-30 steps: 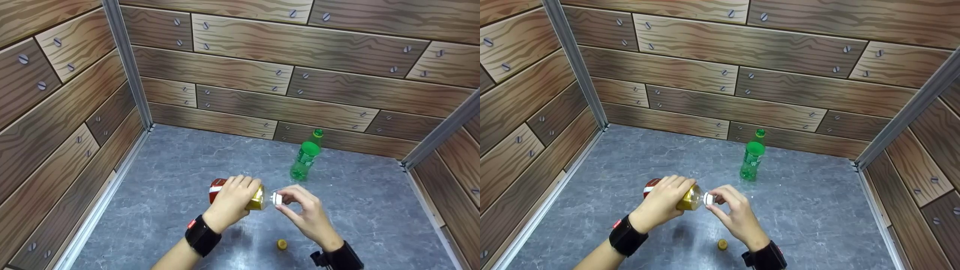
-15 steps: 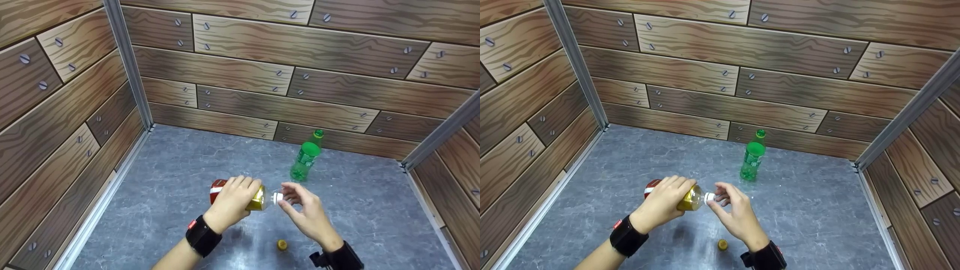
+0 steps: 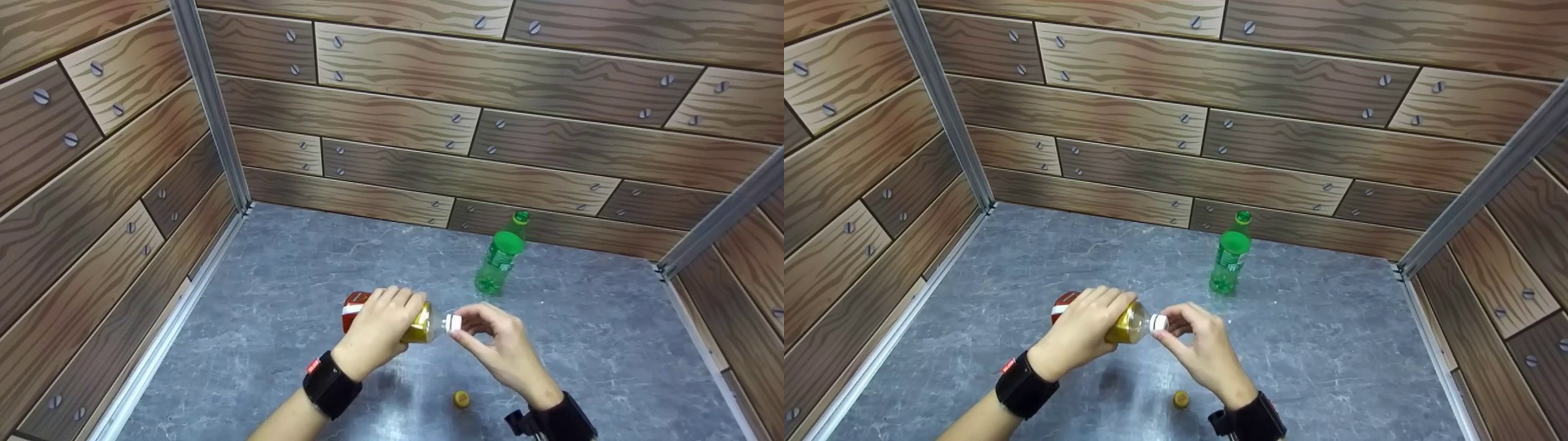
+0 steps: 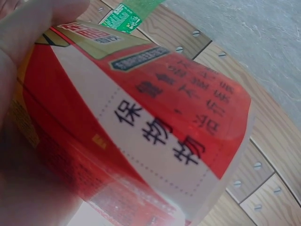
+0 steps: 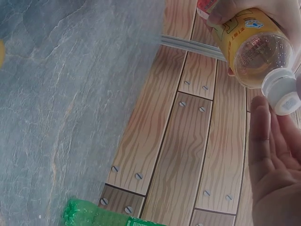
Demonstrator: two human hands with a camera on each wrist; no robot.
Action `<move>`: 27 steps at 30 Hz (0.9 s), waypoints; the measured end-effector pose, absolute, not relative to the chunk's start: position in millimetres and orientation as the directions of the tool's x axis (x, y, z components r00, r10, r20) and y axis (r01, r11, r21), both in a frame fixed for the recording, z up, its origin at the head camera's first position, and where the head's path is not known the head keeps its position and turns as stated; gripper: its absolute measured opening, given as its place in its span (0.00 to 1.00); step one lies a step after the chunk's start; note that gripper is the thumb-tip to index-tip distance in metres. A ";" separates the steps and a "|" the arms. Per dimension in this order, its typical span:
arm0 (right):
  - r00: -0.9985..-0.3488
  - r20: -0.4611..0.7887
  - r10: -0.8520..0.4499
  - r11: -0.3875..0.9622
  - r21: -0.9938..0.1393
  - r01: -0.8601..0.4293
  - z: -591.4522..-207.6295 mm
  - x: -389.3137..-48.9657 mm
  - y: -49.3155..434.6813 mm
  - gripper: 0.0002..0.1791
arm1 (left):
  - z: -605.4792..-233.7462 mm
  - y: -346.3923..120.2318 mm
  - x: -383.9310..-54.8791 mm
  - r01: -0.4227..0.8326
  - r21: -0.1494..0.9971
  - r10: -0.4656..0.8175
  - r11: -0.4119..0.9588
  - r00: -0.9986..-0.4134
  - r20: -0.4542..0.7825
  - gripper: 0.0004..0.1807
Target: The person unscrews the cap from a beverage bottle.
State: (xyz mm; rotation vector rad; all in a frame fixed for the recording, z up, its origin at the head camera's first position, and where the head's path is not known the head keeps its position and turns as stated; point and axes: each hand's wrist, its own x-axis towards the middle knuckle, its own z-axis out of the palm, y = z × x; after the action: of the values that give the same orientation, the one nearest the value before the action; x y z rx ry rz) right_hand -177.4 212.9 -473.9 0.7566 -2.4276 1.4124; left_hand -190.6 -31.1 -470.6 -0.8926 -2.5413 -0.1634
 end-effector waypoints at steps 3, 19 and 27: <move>-0.802 0.489 -0.343 0.376 -0.711 -0.594 -475.3 -178.6 214.0 0.15 | -470.6 -31.4 -190.7 0.616 -0.040 0.566 0.787 -0.694 0.445 0.45; -0.901 0.350 -0.258 0.450 -0.781 -0.432 -473.1 -178.1 214.3 0.20 | -471.5 -29.8 -189.7 0.621 -0.021 0.563 0.783 -0.695 0.446 0.45; -0.936 0.267 -0.231 0.459 -0.818 -0.347 -471.0 -176.5 209.6 0.05 | -471.8 -29.7 -188.1 0.621 -0.033 0.563 0.783 -0.685 0.462 0.45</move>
State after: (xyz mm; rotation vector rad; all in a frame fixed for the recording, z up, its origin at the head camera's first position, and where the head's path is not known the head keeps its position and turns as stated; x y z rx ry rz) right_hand -176.5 209.6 -471.0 0.5134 -2.5815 1.4887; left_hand -188.1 -29.7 -471.8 -0.8890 -2.5197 -0.1731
